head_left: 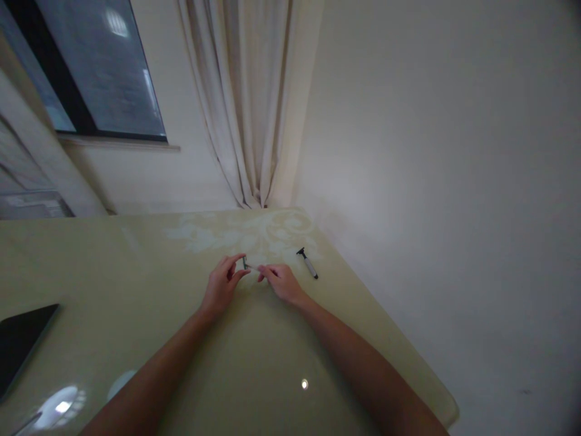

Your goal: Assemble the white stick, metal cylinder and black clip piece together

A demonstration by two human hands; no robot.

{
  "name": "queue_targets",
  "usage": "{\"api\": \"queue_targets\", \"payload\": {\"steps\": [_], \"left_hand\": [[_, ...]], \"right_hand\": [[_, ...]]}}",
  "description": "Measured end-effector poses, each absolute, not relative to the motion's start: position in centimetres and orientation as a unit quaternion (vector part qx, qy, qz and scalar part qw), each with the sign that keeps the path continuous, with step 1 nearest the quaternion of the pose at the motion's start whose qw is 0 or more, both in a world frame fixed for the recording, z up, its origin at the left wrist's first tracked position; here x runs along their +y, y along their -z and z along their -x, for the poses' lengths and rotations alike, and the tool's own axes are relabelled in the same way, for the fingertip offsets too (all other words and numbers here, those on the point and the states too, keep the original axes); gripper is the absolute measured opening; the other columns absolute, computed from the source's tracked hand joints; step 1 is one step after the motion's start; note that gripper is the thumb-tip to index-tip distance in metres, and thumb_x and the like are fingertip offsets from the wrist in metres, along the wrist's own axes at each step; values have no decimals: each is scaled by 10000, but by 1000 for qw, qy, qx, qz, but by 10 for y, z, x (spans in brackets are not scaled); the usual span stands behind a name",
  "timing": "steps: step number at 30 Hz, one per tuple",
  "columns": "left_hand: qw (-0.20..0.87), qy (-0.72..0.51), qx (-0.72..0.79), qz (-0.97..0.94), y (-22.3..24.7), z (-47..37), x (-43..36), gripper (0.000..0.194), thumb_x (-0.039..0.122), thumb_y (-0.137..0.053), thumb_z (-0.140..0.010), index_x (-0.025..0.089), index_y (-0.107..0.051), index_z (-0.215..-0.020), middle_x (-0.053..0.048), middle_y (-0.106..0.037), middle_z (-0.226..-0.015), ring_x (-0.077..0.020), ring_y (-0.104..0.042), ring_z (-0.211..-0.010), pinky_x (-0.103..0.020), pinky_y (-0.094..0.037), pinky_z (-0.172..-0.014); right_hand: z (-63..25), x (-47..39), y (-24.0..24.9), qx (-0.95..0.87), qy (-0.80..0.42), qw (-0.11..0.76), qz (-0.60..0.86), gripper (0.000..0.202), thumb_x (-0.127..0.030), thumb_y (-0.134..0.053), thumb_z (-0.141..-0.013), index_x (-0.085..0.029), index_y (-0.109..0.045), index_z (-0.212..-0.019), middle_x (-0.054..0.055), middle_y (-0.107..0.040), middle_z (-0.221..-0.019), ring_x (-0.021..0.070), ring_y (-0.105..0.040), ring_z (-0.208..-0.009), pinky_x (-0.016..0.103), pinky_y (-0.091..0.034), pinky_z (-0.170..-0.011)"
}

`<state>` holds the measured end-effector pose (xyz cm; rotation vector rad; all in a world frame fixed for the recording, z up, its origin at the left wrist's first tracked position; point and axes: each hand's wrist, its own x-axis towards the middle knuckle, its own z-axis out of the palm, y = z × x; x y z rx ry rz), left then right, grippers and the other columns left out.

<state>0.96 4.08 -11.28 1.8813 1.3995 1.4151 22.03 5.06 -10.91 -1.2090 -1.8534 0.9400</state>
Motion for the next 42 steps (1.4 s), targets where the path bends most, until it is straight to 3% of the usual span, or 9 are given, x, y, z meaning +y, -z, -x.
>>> {"api": "queue_targets", "payload": {"steps": [14,19,24,28,42], "left_hand": [[168,-497,490,-696,113,-11,37,347,314,-691,-933,221,-709,-1267,30,-466,-761,-178,-484,-702,-292,-453,-711],[156,-493,472,-714,117,-10,38,330,308,-670,-962,212,-709,-1275,31,-475,-771,-168,-483,-691,-277,-446,-696],[131,-515,454,-715,122,-9,40,314,336,-661,-980,212,-717,-1263,40,-467,-751,-159,-466,-658,-262,-441,-661],[125,-519,449,-717,122,-9,41,300,331,-647,-994,220,-717,-1264,41,-467,-751,-155,-464,-649,-256,-437,-651],[117,-532,439,-715,120,-9,41,302,331,-689,-974,214,-718,-1251,45,-464,-751,-151,-467,-653,-255,-437,-643]], "right_hand": [[-222,49,116,-709,-280,418,494,689,-685,-422,-1059,-148,-773,-807,-5,-521,-610,145,-474,-611,284,-321,-635],[-219,45,115,-753,-281,386,453,678,-687,-432,-1063,-159,-784,-823,6,-601,-640,135,-499,-592,274,-331,-635],[-217,44,116,-734,-219,386,513,713,-683,-343,-1091,-177,-784,-848,14,-628,-627,143,-530,-586,275,-322,-626],[-217,42,115,-772,-215,365,474,654,-656,-385,-1094,-192,-773,-843,13,-662,-657,139,-556,-595,267,-330,-632],[-216,40,112,-735,-167,357,552,613,-591,-402,-1117,-195,-749,-804,20,-700,-673,144,-607,-619,268,-327,-629]]}}
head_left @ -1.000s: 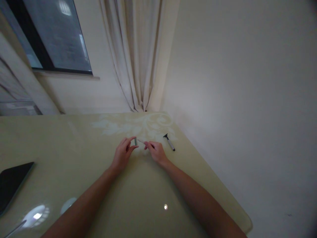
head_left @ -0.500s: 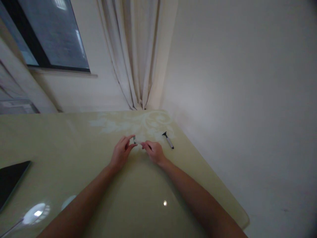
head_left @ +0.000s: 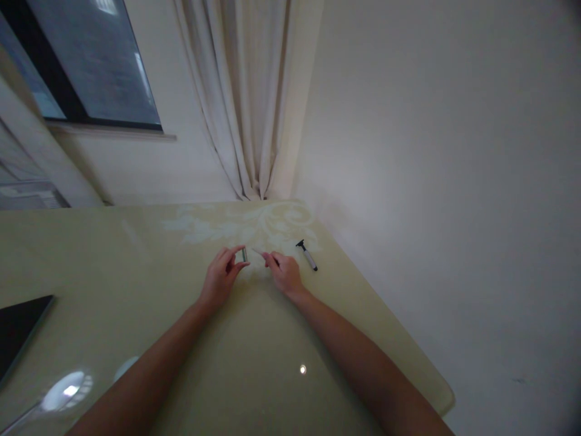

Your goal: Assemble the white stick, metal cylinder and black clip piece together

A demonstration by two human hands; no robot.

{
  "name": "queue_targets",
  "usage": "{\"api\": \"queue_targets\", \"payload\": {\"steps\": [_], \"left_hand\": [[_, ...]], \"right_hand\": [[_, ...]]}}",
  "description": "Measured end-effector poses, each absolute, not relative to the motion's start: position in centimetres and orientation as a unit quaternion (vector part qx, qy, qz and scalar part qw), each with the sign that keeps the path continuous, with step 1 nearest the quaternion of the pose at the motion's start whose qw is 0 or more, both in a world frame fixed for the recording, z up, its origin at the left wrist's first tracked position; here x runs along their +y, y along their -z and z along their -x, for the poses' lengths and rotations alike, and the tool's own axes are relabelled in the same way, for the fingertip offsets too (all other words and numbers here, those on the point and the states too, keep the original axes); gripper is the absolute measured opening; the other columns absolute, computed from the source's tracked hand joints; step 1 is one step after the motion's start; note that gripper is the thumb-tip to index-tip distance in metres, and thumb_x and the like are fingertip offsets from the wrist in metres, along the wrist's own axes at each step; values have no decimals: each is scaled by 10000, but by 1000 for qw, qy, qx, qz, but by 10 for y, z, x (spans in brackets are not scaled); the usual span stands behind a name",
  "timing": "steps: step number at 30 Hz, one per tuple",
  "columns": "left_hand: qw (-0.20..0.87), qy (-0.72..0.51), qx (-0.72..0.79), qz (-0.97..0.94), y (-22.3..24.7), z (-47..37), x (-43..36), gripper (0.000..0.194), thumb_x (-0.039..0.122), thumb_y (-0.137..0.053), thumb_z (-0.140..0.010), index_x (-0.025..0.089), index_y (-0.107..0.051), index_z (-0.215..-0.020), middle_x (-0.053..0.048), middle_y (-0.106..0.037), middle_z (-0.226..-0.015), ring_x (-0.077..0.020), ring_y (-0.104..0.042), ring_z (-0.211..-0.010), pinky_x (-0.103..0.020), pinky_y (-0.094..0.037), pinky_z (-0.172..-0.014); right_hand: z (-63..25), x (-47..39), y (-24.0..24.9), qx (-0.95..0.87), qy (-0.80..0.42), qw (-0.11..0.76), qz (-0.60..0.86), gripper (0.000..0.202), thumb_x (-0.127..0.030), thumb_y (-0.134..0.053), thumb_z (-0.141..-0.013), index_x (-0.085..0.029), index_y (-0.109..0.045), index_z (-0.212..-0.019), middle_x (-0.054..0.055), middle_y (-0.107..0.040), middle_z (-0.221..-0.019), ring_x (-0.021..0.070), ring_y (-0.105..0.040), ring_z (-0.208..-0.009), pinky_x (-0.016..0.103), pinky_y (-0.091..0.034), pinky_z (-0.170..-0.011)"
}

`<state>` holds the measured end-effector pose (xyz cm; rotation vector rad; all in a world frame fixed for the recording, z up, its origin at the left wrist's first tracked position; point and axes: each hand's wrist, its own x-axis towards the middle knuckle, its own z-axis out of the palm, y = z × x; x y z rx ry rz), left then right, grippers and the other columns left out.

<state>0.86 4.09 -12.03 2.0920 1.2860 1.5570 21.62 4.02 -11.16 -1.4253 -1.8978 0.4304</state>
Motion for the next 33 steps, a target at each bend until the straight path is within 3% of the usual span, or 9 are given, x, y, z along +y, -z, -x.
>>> {"api": "queue_targets", "payload": {"steps": [4,9,14,33], "left_hand": [[115,-528,432,-722,120,-9,40,292,331,-676,-983,217,-720,-1248,46,-463,-746,-150,-464,-644,-254,-437,-637],[107,-527,437,-721,120,-8,40,299,335,-687,-979,217,-720,-1252,44,-466,-748,-153,-469,-648,-258,-441,-642],[107,-525,431,-726,121,-8,39,296,326,-679,-983,216,-719,-1254,44,-471,-747,-152,-469,-644,-258,-438,-639],[122,-513,438,-728,118,-9,37,303,354,-669,-983,221,-719,-1250,40,-481,-749,-155,-478,-655,-267,-453,-659]], "right_hand": [[-214,38,111,-785,-145,326,506,595,-592,-408,-1116,-201,-747,-820,25,-728,-720,147,-634,-657,261,-338,-645],[-214,38,110,-740,-119,326,576,607,-589,-385,-1123,-205,-750,-828,37,-730,-714,160,-644,-660,271,-323,-625],[-213,37,110,-775,-132,322,528,582,-597,-405,-1116,-219,-763,-856,29,-754,-759,155,-665,-694,262,-338,-641],[-212,36,107,-761,-116,310,558,592,-601,-392,-1118,-214,-749,-848,34,-738,-735,163,-649,-684,273,-319,-627]]}}
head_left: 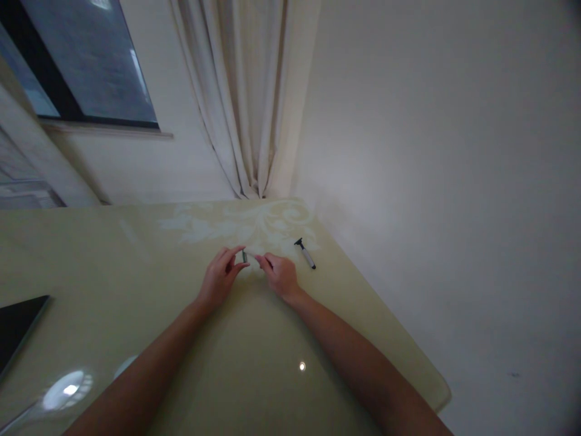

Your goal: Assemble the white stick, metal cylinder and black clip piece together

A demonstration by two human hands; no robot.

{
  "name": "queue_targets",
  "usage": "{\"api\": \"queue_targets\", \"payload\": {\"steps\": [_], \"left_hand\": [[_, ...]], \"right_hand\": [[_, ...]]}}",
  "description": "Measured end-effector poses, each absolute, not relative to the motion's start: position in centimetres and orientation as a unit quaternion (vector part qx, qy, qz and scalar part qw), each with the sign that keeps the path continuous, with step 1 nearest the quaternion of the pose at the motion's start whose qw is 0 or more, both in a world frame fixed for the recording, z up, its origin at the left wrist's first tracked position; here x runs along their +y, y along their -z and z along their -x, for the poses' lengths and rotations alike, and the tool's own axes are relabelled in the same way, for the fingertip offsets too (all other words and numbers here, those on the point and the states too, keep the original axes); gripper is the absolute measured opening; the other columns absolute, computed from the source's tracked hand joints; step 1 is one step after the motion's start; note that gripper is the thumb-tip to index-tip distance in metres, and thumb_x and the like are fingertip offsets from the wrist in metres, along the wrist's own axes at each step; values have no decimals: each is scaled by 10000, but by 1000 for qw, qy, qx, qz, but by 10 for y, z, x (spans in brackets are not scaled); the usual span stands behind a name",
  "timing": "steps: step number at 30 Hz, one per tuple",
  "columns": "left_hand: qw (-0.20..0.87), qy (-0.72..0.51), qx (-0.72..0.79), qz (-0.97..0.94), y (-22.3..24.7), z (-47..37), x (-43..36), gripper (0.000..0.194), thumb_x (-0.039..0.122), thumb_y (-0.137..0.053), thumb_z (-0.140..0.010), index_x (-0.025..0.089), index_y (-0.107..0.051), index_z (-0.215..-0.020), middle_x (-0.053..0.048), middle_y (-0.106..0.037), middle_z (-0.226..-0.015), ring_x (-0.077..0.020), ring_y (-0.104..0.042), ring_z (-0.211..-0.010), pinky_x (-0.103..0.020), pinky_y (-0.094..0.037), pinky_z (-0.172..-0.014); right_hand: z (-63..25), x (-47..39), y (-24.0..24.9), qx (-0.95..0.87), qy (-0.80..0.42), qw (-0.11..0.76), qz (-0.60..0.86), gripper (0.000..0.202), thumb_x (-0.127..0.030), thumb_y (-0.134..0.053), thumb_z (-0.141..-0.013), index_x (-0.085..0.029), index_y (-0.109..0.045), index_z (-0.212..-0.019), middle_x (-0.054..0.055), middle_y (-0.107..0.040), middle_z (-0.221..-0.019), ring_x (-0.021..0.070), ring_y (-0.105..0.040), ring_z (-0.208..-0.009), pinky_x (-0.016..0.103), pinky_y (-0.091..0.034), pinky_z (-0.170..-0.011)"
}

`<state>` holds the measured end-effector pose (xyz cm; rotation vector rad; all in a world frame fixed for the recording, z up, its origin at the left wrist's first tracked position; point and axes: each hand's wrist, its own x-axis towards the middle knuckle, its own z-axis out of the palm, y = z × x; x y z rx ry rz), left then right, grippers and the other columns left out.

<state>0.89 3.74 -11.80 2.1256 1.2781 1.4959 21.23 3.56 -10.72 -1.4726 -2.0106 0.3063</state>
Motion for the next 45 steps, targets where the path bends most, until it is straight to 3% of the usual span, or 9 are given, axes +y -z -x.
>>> {"api": "queue_targets", "payload": {"steps": [45], "left_hand": [[129,-516,431,-729,118,-10,38,312,359,-685,-977,221,-718,-1256,40,-484,-753,-151,-475,-654,-262,-448,-653]], "right_hand": [[-213,35,109,-778,-70,287,555,588,-597,-382,-1125,-213,-744,-866,51,-774,-782,160,-649,-668,291,-288,-619]]}}
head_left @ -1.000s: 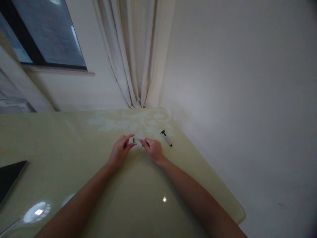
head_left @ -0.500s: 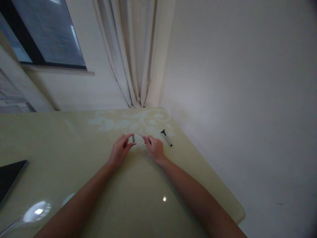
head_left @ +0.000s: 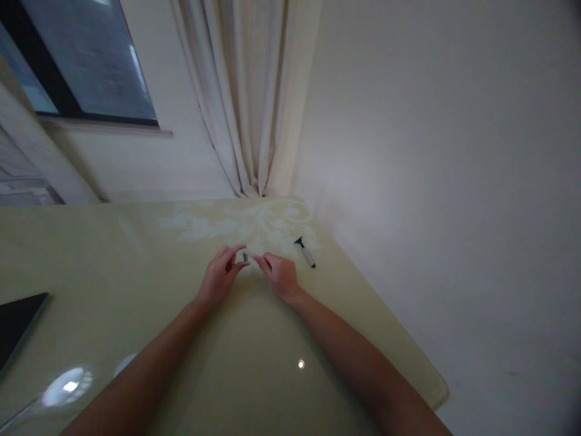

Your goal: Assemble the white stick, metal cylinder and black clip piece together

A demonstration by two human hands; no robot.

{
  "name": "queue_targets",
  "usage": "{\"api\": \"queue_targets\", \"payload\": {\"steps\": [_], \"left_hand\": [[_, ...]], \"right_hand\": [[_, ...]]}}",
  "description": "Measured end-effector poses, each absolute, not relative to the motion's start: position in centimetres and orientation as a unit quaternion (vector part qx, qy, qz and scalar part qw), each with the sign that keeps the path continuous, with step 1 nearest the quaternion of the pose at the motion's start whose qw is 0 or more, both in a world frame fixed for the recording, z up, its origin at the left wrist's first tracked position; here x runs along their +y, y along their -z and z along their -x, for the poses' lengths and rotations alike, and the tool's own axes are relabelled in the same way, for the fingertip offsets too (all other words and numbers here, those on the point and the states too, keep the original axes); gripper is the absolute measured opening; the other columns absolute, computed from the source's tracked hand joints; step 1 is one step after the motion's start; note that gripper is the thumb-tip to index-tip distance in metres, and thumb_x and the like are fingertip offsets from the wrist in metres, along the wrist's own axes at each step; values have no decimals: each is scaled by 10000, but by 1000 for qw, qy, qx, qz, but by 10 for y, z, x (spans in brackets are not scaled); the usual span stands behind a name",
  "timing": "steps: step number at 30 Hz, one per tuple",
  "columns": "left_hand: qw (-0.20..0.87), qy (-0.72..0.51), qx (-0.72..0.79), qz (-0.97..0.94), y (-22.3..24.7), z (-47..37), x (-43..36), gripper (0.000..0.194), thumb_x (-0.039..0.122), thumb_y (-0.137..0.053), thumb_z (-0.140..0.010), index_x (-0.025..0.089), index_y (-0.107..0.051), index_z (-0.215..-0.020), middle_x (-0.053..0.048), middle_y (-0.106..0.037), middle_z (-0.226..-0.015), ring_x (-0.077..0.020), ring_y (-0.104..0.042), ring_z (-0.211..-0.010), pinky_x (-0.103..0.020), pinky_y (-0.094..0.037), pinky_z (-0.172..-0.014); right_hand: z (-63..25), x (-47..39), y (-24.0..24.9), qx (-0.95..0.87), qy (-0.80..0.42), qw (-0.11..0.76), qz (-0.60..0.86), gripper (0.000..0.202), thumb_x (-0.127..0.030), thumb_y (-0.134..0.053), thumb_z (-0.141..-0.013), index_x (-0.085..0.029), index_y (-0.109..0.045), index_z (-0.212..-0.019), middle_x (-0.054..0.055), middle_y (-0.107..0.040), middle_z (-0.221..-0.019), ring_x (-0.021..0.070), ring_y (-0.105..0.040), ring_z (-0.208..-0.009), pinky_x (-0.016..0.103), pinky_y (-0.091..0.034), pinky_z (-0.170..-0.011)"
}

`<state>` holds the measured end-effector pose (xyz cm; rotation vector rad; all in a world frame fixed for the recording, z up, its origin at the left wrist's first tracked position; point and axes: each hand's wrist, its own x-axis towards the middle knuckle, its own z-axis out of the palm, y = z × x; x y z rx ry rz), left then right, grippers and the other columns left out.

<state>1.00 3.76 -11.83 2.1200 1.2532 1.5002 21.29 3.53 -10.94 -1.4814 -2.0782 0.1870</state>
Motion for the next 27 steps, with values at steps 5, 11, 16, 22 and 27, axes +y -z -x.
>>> {"api": "queue_targets", "payload": {"steps": [5,11,16,22,27], "left_hand": [[130,-518,433,-726,118,-9,38,307,369,-683,-979,222,-723,-1246,42,-473,-742,-153,-468,-647,-260,-441,-644],[128,-517,434,-727,118,-9,38,314,364,-694,-975,221,-719,-1254,42,-481,-756,-150,-470,-649,-260,-444,-649],[121,-519,427,-730,117,-9,37,294,331,-682,-984,211,-717,-1251,43,-481,-753,-147,-476,-653,-256,-438,-645],[112,-522,434,-726,118,-8,39,299,340,-696,-976,210,-715,-1245,48,-471,-744,-144,-465,-640,-252,-428,-633],[109,-529,435,-721,118,-8,39,284,333,-683,-983,215,-720,-1239,47,-474,-746,-145,-469,-645,-252,-429,-637]], "right_hand": [[-213,36,109,-772,-77,288,561,580,-575,-378,-1133,-211,-746,-872,52,-782,-800,160,-663,-685,281,-303,-622],[-212,33,107,-770,-59,284,568,579,-572,-379,-1134,-206,-731,-857,51,-766,-768,156,-634,-654,298,-275,-616],[-213,33,108,-803,-57,271,527,579,-579,-394,-1129,-200,-729,-846,50,-776,-793,149,-636,-668,299,-273,-623],[-214,35,111,-768,-40,282,574,567,-550,-395,-1138,-192,-732,-855,48,-769,-770,141,-629,-644,293,-264,-610],[-214,36,112,-800,-35,275,532,599,-606,-406,-1118,-198,-729,-821,39,-759,-755,139,-624,-636,289,-268,-604]]}}
